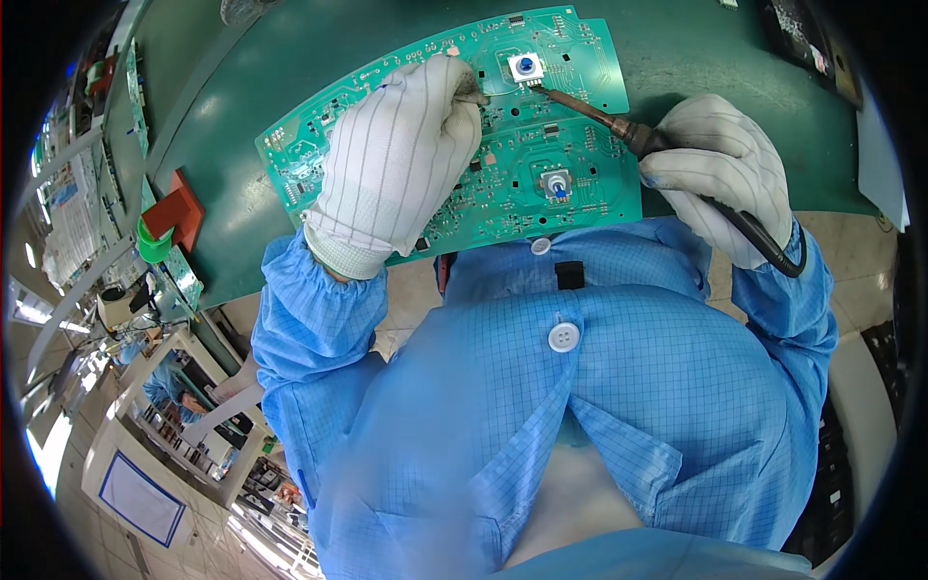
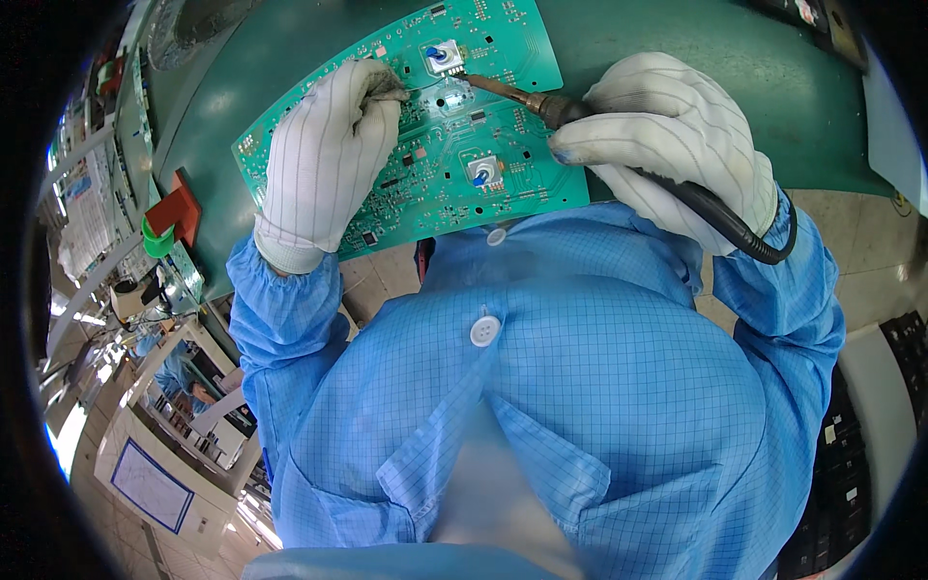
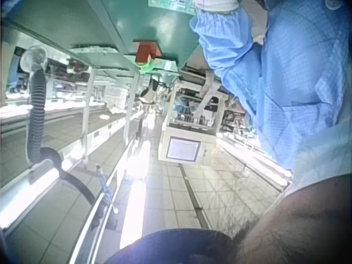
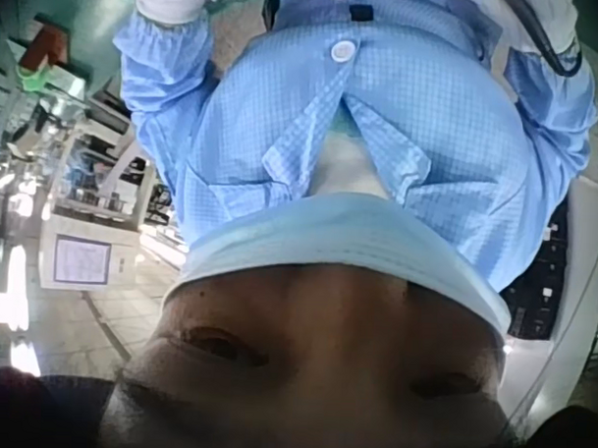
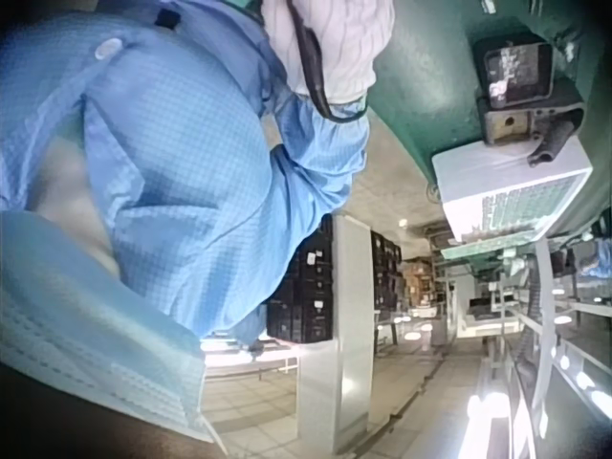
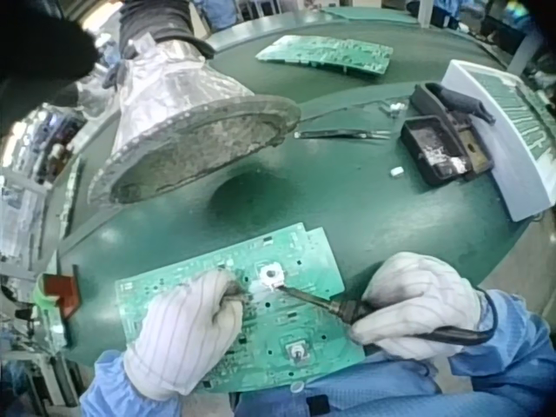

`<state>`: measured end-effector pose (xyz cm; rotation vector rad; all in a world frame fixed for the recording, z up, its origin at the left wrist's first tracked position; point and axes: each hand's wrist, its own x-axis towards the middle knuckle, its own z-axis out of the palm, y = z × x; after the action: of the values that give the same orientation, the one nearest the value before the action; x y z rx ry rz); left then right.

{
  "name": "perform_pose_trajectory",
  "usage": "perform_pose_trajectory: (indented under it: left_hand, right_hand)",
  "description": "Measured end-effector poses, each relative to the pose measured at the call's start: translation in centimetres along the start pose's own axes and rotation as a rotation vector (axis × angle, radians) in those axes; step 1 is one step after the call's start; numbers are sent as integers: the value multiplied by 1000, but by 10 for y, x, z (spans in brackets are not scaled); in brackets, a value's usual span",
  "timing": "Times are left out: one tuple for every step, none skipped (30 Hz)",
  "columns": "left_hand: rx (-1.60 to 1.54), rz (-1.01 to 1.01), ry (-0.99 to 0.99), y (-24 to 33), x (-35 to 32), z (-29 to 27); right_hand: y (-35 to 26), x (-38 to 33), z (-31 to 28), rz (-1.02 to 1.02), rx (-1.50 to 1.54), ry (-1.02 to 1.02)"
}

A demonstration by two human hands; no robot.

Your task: Soldering electronic components onto a printed circuit board at a workbench.

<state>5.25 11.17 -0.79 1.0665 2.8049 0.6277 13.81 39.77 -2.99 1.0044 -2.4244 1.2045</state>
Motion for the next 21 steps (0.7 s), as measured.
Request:
perform_pose_trajectory:
  left_hand:
    - [3, 1, 2, -1, 0, 0]
    - [4, -2, 3, -1, 1, 0]
    - [2, 12, 25, -1, 1, 1]
    - [-1, 25, 44, -1, 1, 2]
    - [0, 24, 44, 0, 1, 2]
    - [15, 19, 42, 1, 1, 1]
    - [28, 13, 42, 2, 1, 1]
    - [28, 11, 42, 2, 2, 2]
    - [26, 15, 40, 2, 2, 2]
    - [26, 19, 39, 3, 2, 2]
    - [27, 18, 40, 3, 3, 1]
    - [31, 9, 43, 4, 4, 0]
    - [35, 1, 44, 4, 4, 0]
    - [34, 1, 44, 4, 4, 1]
    - [44, 7, 51, 4, 5, 1]
    - [54, 11, 58, 4, 5, 2]
    - [55, 11, 58, 4, 5, 2]
    - [68, 4, 46, 4, 6, 1]
    - [80, -3, 33, 4, 6, 1]
    - [81, -3, 32, 4, 6, 1]
    - [84, 15, 56, 4, 7, 2]
  right_hand:
    - [0, 1, 0, 23, 12, 23]
    - [1, 1, 0, 20, 14, 22]
    - [2, 0, 1, 10, 37, 33]
    - [3, -1, 2, 2, 62, 46]
    - [4, 0, 2, 2, 63, 46]
    - [4, 1, 2, 4, 49, 32]
    - [4, 1, 2, 6, 34, 16]
    - [6, 1, 2, 6, 35, 15]
    - [7, 0, 2, -7, 20, -27]
    - [8, 0, 1, -21, 4, -68]
    - [7, 0, 0, -22, 4, -69]
    - [7, 0, -1, -8, -3, -79]
    - [7, -1, -1, 9, -11, -88]
    - [7, -1, -1, 10, -11, -88]
    - [8, -2, 0, 5, -16, -80]
    - [8, -2, 1, -1, -20, -72]
    - [8, -2, 1, -2, -19, -72]
    - [8, -1, 1, 2, -16, -70]
    - [8, -1, 1, 6, -11, -68]
    - [9, -1, 1, 6, -11, -68]
    - [9, -2, 1, -2, -15, -68]
